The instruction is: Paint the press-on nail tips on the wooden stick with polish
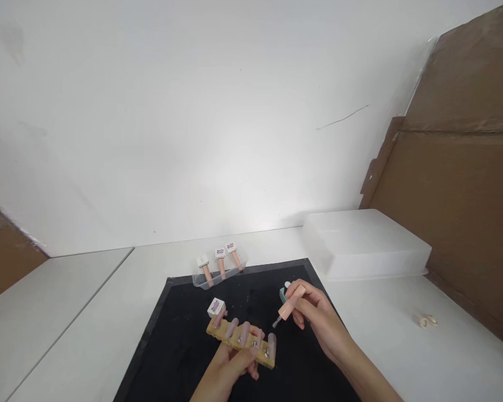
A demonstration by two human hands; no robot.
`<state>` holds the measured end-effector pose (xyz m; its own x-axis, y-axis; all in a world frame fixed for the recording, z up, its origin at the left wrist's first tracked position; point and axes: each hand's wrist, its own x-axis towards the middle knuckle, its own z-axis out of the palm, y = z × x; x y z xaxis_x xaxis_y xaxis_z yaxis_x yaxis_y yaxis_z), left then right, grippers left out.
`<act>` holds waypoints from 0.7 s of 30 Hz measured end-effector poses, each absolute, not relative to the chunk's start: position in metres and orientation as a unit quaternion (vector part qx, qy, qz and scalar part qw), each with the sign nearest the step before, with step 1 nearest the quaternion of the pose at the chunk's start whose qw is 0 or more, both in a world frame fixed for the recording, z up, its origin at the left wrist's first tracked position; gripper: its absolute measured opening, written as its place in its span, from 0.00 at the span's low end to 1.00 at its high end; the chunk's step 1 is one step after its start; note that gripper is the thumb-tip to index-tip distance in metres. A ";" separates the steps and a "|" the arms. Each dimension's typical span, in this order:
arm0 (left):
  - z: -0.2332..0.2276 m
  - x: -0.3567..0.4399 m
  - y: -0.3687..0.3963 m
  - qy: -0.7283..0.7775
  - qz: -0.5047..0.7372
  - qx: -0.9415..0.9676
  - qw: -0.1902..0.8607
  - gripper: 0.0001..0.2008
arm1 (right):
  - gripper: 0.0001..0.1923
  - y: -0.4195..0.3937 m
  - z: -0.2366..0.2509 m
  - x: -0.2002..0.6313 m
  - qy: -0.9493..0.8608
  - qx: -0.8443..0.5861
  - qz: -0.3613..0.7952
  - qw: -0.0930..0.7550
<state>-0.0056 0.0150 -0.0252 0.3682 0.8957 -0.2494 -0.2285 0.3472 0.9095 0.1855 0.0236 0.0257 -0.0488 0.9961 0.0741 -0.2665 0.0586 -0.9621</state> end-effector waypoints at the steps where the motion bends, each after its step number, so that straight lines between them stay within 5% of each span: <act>1: -0.025 -0.006 0.015 0.406 0.394 0.413 0.714 0.21 | 0.08 0.023 0.026 0.186 -0.454 -0.391 0.566 0.565; 12: -0.023 -0.003 0.018 0.407 0.398 0.399 0.719 0.22 | 0.09 0.020 0.023 0.187 -0.489 -0.318 0.626 0.518; 21: -0.023 -0.005 0.015 0.396 0.395 0.407 0.722 0.21 | 0.07 0.024 0.023 0.185 -0.453 -0.373 0.583 0.562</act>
<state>-0.0051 0.0155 -0.0227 0.3742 0.8931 -0.2499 -0.2495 0.3565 0.9004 0.1855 0.0237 0.0225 -0.0912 0.9930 0.0746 -0.3173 0.0420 -0.9474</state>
